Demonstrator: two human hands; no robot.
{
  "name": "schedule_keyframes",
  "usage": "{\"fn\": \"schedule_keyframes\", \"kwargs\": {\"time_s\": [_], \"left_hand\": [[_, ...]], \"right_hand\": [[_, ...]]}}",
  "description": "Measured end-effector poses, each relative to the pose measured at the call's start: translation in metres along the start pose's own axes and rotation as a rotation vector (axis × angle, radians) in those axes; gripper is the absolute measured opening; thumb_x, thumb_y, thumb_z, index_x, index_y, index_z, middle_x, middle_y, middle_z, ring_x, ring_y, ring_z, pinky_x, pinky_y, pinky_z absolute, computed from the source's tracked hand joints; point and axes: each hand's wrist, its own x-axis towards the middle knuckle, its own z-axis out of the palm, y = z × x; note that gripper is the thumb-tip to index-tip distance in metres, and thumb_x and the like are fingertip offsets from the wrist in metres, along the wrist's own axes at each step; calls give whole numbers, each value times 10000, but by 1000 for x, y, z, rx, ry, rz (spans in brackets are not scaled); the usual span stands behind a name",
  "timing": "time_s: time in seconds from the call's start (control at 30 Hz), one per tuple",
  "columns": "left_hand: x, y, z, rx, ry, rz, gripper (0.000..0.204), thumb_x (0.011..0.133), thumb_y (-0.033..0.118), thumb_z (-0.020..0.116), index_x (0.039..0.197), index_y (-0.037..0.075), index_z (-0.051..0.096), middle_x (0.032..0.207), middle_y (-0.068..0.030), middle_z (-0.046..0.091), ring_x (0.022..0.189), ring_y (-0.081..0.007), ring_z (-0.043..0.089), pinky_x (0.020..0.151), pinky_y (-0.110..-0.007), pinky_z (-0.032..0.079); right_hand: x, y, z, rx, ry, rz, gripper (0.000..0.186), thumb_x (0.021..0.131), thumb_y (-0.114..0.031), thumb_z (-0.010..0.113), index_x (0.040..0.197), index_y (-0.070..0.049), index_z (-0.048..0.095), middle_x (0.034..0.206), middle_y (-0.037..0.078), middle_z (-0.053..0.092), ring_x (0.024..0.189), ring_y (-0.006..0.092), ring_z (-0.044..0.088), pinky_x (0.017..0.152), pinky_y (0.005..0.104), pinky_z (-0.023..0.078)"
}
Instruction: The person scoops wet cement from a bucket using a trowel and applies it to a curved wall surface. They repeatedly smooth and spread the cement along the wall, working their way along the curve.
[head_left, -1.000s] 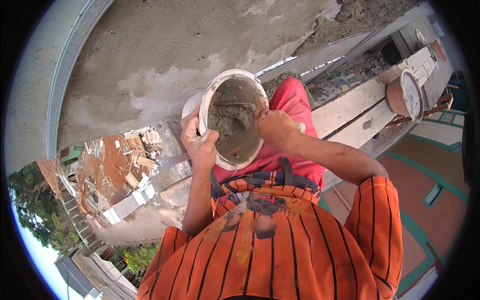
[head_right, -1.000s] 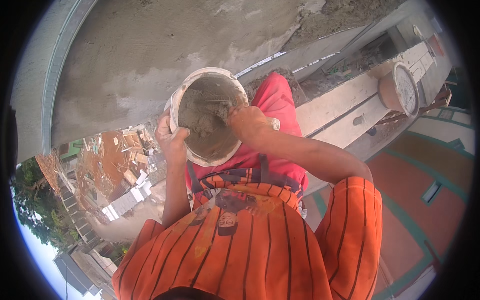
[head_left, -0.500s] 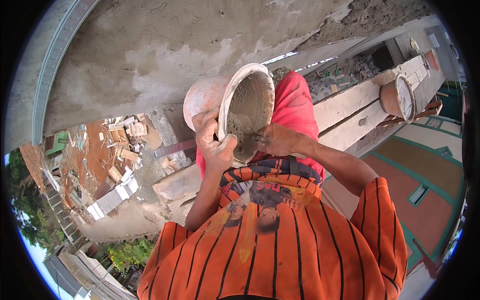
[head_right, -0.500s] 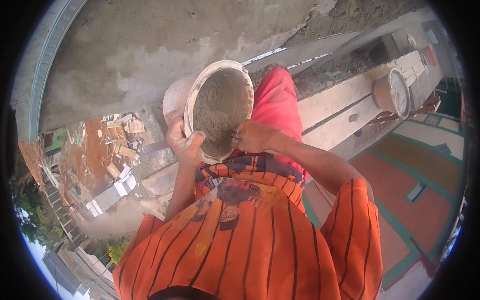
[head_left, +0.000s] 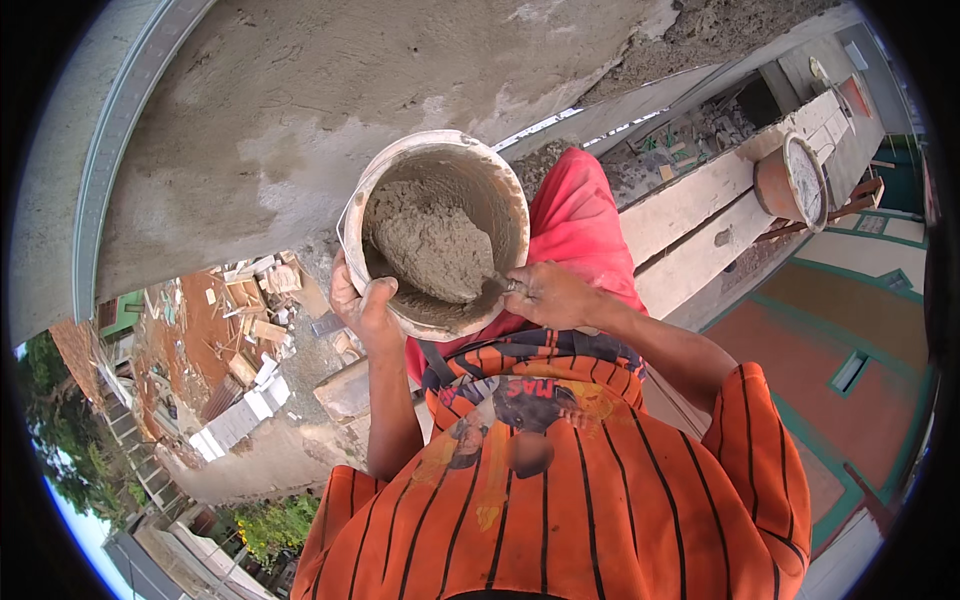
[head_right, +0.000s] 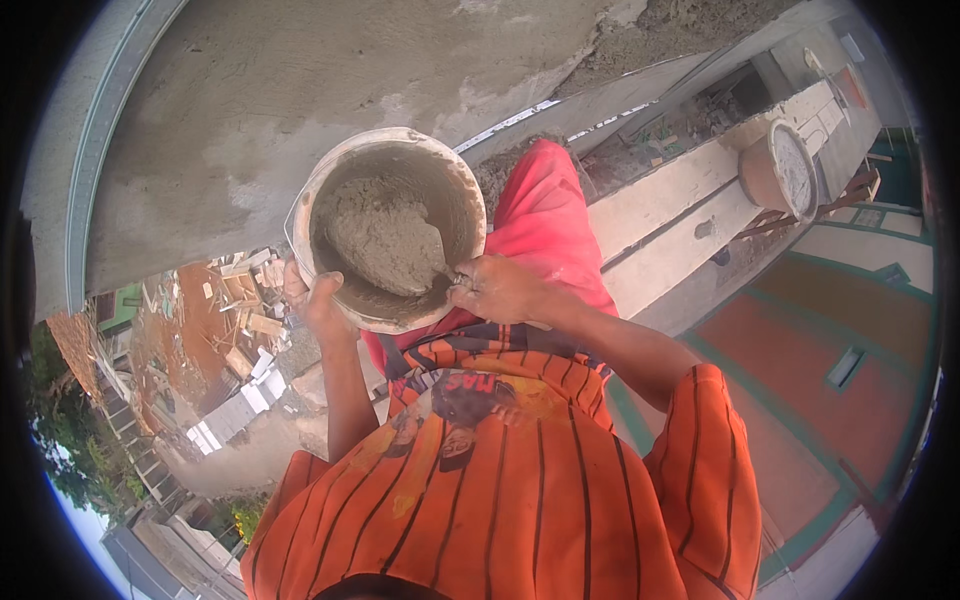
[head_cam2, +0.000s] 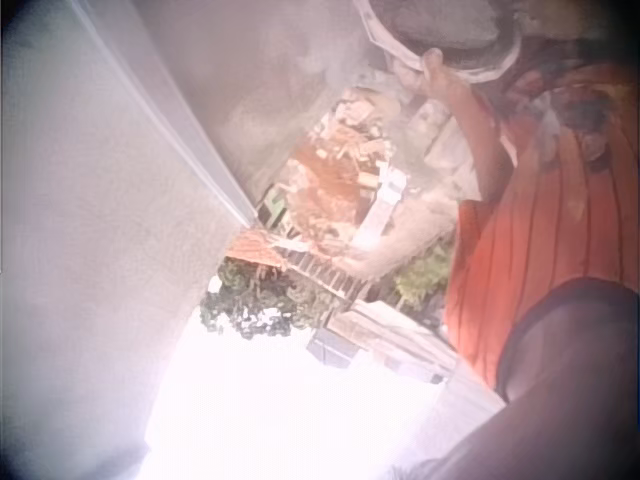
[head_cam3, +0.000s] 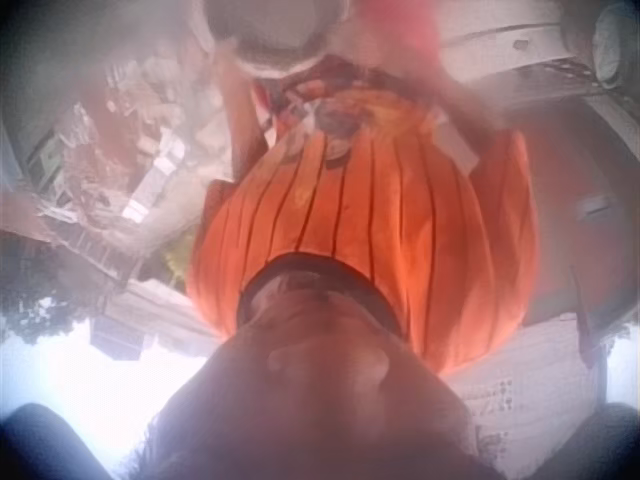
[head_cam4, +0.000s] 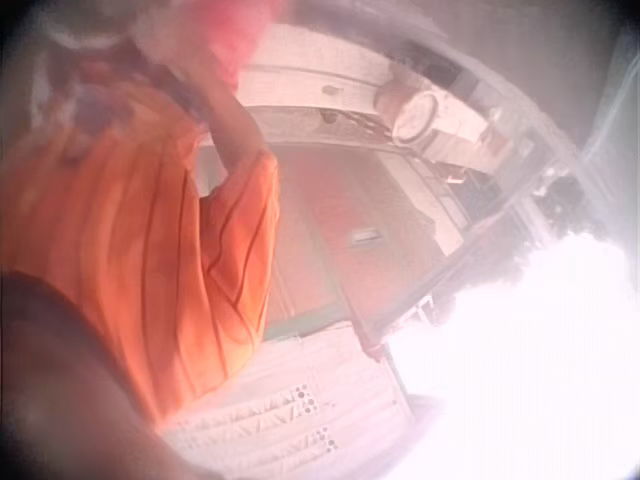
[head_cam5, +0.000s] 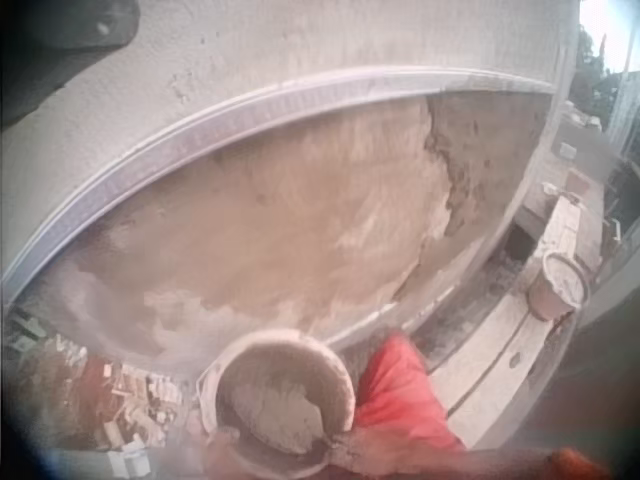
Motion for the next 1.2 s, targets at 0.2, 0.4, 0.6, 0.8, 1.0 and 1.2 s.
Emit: {"fn": "schedule_keyframes", "kwargs": {"time_s": [0.2,0.4,0.6,0.8,1.0,1.2], "left_hand": [[12,9,3,-79,8,-85,506,642,-31,501,1148,-13,491,1052,-148,595,904,-240,605,851,-334,504],[30,24,19,-64,42,-117,523,637,26,492,1158,-22,467,1045,-146,573,923,-239,595,823,-339,508],[43,18,10,-27,40,-146,640,623,36,497,1255,-4,406,1094,-152,537,973,-270,572,845,-368,493],[38,23,-4,-23,126,-193,721,600,47,503,1309,1,377,1124,-164,528,997,-304,563,864,-398,491],[30,20,11,-30,173,-167,712,595,34,483,1302,17,400,1115,-162,550,973,-310,588,863,-410,512],[29,33,18,51,81,-155,691,598,42,486,1285,18,410,1112,-163,545,971,-306,581,863,-412,505]], "right_hand": [[9,3,10,298,36,82,241,890,-217,551,854,21,558,655,116,560,577,213,569,545,366,451],[-22,-18,-19,925,135,-3,137,886,-147,545,949,-27,523,710,11,511,576,108,508,510,274,424],[-51,-28,-80,1261,693,-349,327,782,-85,523,1101,-35,474,877,32,532,652,110,552,534,271,507],[-63,-22,-156,975,1632,-354,407,815,-105,595,1165,-24,405,919,60,534,693,126,571,562,293,517],[45,107,-244,536,2256,436,598,801,-104,566,1295,65,274,1055,290,569,932,433,600,829,496,460],[99,2,-155,251,1450,-93,409,804,-112,620,1129,-15,391,818,228,584,775,455,582,696,491,456]]}}
